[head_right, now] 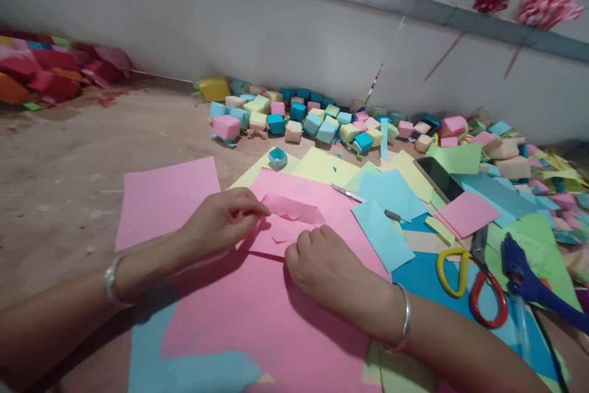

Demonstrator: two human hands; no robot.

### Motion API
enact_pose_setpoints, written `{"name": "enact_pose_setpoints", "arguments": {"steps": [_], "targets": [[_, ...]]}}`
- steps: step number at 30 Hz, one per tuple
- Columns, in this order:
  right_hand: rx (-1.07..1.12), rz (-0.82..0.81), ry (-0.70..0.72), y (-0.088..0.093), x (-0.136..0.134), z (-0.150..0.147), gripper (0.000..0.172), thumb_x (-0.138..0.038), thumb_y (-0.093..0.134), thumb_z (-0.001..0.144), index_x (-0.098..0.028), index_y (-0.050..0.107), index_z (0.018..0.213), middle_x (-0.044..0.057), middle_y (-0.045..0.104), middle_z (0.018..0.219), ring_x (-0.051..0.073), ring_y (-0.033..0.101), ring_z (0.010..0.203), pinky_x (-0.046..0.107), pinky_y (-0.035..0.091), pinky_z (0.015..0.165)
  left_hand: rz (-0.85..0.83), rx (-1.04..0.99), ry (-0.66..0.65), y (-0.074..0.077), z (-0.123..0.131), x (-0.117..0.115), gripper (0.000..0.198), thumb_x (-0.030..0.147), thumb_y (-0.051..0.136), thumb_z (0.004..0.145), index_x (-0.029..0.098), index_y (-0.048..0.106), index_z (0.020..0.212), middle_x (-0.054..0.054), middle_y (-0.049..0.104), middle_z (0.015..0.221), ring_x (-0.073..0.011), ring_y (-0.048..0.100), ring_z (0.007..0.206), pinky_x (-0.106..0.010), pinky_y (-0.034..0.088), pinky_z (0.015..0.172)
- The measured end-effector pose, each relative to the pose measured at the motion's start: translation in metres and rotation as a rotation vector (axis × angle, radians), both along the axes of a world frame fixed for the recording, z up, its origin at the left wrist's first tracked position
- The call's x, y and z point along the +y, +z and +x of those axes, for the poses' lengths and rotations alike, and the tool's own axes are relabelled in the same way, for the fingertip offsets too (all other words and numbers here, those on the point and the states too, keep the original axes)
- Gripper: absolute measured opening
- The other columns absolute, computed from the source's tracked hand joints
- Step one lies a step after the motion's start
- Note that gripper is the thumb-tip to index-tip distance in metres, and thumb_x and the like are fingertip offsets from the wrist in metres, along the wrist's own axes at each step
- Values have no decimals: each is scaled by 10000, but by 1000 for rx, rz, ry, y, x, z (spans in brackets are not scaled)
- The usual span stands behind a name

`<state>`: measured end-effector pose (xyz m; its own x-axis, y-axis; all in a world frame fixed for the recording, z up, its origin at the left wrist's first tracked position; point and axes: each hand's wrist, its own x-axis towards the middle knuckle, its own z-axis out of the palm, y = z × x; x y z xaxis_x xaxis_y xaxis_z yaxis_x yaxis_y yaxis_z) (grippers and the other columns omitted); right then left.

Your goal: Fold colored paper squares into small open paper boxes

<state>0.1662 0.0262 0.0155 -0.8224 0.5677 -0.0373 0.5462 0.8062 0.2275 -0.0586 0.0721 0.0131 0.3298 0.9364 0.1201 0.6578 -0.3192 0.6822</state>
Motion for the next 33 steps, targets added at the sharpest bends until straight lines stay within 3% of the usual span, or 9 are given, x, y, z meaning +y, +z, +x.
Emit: {"name": "enact_pose_setpoints", "arguments": {"steps": [4,7,12,15,18,21,26,30,33], "targets": [[-18,-26,-6,1,-1,0,167,-19,485,801,-178,528,771,52,577,720,160,428,579,346,96,572,-71,239,56,14,-22,14,293,132,493,706,229,766,751,-16,701,798,-187,627,730,-298,456,653],[-11,-31,0,2,-2,1,164,-16,501,793,-175,534,776,58,583,736,162,433,592,342,109,568,-120,464,-33,14,-33,19,291,105,486,680,227,746,725,-21,699,757,-202,621,717,-307,422,634],[13,-70,-6,0,1,4,132,-39,532,823,-169,537,798,58,586,773,155,429,620,334,141,567,127,677,-189,12,-27,6,258,132,466,821,174,672,670,-101,629,754,-235,562,723,-344,370,619],[34,-112,-41,-1,6,5,130,-42,532,842,-167,544,804,53,586,790,154,427,641,329,152,566,226,579,-244,16,-17,-4,232,146,458,882,163,669,788,-109,639,863,-235,566,799,-353,398,691],[59,-166,-96,-1,12,8,149,-35,513,856,-164,545,790,49,582,799,151,413,654,321,167,566,161,437,-357,19,-11,-10,166,291,537,924,182,661,938,-76,671,916,-218,592,825,-338,410,720],[100,-247,-138,1,15,12,172,-30,474,886,-162,539,798,49,577,839,146,411,680,311,200,576,103,472,-428,17,-11,-9,257,451,687,822,202,650,770,-46,658,786,-219,587,744,-333,372,660],[191,-409,-284,9,23,12,199,-182,467,974,-157,529,787,48,572,849,134,471,733,286,260,608,-4,461,-332,12,-12,-4,162,192,558,839,192,602,684,-32,637,719,-174,555,642,-295,316,576],[238,-502,-440,10,36,11,200,-248,498,962,-168,515,779,13,581,765,110,479,668,263,247,570,-132,422,-258,11,-9,0,190,261,513,872,206,586,706,-17,630,678,-172,542,589,-290,291,547],[214,-533,-513,6,42,11,177,-221,498,937,-175,510,767,-8,582,703,93,455,604,256,214,542,-128,405,-203,7,-8,1,167,303,494,887,214,593,786,-29,657,727,-190,566,614,-296,303,561]]}}
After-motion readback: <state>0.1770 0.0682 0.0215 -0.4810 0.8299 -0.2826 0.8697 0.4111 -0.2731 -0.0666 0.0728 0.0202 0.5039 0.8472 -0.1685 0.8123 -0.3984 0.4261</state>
